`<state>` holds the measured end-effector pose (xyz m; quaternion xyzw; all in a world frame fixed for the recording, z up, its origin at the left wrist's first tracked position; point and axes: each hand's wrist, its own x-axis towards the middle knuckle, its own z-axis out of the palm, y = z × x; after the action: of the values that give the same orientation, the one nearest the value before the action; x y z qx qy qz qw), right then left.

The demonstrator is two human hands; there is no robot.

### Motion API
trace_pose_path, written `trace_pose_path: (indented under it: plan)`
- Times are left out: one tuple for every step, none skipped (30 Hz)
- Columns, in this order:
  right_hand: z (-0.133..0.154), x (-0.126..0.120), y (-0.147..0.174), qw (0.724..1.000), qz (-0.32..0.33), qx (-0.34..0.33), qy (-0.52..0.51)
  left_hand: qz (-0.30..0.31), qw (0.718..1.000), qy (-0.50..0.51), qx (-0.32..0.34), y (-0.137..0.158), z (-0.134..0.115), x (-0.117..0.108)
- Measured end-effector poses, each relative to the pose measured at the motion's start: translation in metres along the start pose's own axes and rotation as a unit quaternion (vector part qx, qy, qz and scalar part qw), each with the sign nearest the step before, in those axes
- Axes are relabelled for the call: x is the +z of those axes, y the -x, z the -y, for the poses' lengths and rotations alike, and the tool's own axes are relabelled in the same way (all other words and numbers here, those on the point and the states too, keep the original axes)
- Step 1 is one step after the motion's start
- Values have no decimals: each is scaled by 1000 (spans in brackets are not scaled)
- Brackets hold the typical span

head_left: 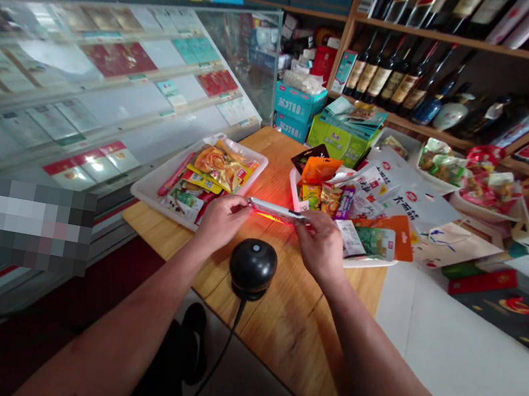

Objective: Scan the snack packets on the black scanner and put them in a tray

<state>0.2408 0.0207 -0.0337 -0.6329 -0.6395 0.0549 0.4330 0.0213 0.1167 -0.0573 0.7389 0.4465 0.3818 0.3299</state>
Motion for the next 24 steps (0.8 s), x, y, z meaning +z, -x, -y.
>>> trace_pose_path:
  plan:
    - [2, -1, 0, 1000, -24, -16, 10, -4, 1000, 11, -8, 0, 0, 1]
    - [2, -1, 0, 999, -43, -22, 23, -2, 999, 28, -18, 0, -1, 2]
    - [3, -2, 0, 998, -54, -19, 33, 4, 998, 53, -29, 0, -1, 3]
    - [2, -3, 1, 998, -56, -14, 36, 13, 996, 84, -39, 0, -2, 4]
    - [2, -3, 1, 998, -52, -10, 30, 21, 992, 117, -47, 0, -3, 6]
    - [0, -4, 2, 999, -46, -7, 17, 29, 987, 147, -53, 0, -3, 7]
    - [-1, -4, 2, 999, -40, -5, 1, 35, 983, 174, -56, 0, -4, 9]
    - [-2, -5, 3, 999, -38, -4, -12, 39, 978, 197, -59, 0, -5, 10]
    - [-3, -6, 4, 999, -38, -5, -21, 39, 974, 214, -60, 0, -6, 11]
    - [-4, -7, 4, 999, -37, -7, -24, 40, 972, 225, -61, 0, -7, 11]
    - [-5, -7, 5, 999, -34, -9, -25, 39, 970, 233, -63, -1, -9, 11]
    - [-6, -8, 5, 999, -32, -11, -26, 39, 968, 238, -65, -1, -11, 11]
    - [-6, -9, 6, 999, -30, -10, -27, 39, 968, 239, -64, -1, -13, 10]
    - [-7, -10, 6, 999, -28, -7, -30, 41, 969, 235, -59, -2, -15, 9]
    - [-8, -11, 6, 999, -27, -2, -35, 42, 971, 229, -51, -2, -18, 8]
    - [-9, -12, 7, 999, -26, 4, -40, 42, 974, 219, -40, -2, -20, 7]
    - [-10, -13, 7, 999, -26, 9, -45, 39, 977, 207, -30, -2, -22, 6]
    - [-11, -14, 7, 998, -26, 13, -49, 38, 980, 195, -23, -1, -24, 5]
    - [-13, -16, 6, 998, -27, 14, -53, 38, 981, 190, -24, -1, -25, 5]
    - [-15, -18, 6, 998, -28, 15, -57, 42, 980, 192, -32, 0, -26, 5]
    - [-16, -20, 5, 998, -28, 14, -59, 50, 977, 202, -47, 1, -26, 6]
    - [-18, -23, 4, 998, -27, 14, -63, 58, 972, 219, -65, 1, -27, 7]
    - [-20, -26, 2, 997, -23, 17, -69, 67, 965, 240, -83, 1, -27, 9]
    - [-22, -29, 1, 996, -17, 26, -79, 75, 958, 260, -97, 1, -27, 12]
